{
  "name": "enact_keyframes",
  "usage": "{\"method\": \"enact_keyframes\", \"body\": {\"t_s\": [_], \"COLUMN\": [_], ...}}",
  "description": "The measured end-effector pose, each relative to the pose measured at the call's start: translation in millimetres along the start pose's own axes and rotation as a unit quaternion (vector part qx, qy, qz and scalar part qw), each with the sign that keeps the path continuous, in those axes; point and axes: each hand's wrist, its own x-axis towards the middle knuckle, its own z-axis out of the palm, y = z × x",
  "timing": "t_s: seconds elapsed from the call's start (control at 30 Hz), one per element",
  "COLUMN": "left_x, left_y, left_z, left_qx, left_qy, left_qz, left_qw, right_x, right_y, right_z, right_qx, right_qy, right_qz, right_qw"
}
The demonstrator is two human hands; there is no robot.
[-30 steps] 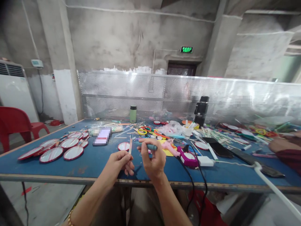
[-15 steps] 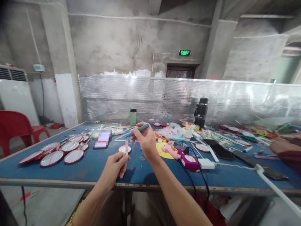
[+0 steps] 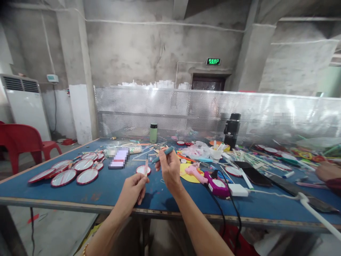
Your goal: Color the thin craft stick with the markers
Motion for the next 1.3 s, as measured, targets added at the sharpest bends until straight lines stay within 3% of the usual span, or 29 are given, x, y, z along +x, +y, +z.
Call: {"method": "enact_keyframes", "body": {"t_s": [0.47,1.1,1.3], "left_x": [2.8,-0.9,-0.3], "left_y": [-3.1,0.8,-1.1], "left_z": [-0.2,-0.3,-0.4], "left_qx": [-0.012,0.020,0.027], "left_qy": [-0.012,-0.017,-0.021], "left_qz": [-0.009,0.008,0.009], "left_qw": [1.000,1.000,0.999], "right_x": [-21.9,-25.5,-25.8], "right_y": [3.3,7.4,9.1], "right_z": [-13.8,-13.3,-14.3], "right_qx": [-0.069,-0.145,-0.175], "right_qy": [-0.021,-0.090,-0.098], "right_qz": [0.000,-0.118,-0.126], "right_qw": [0.997,0.978,0.972]}}
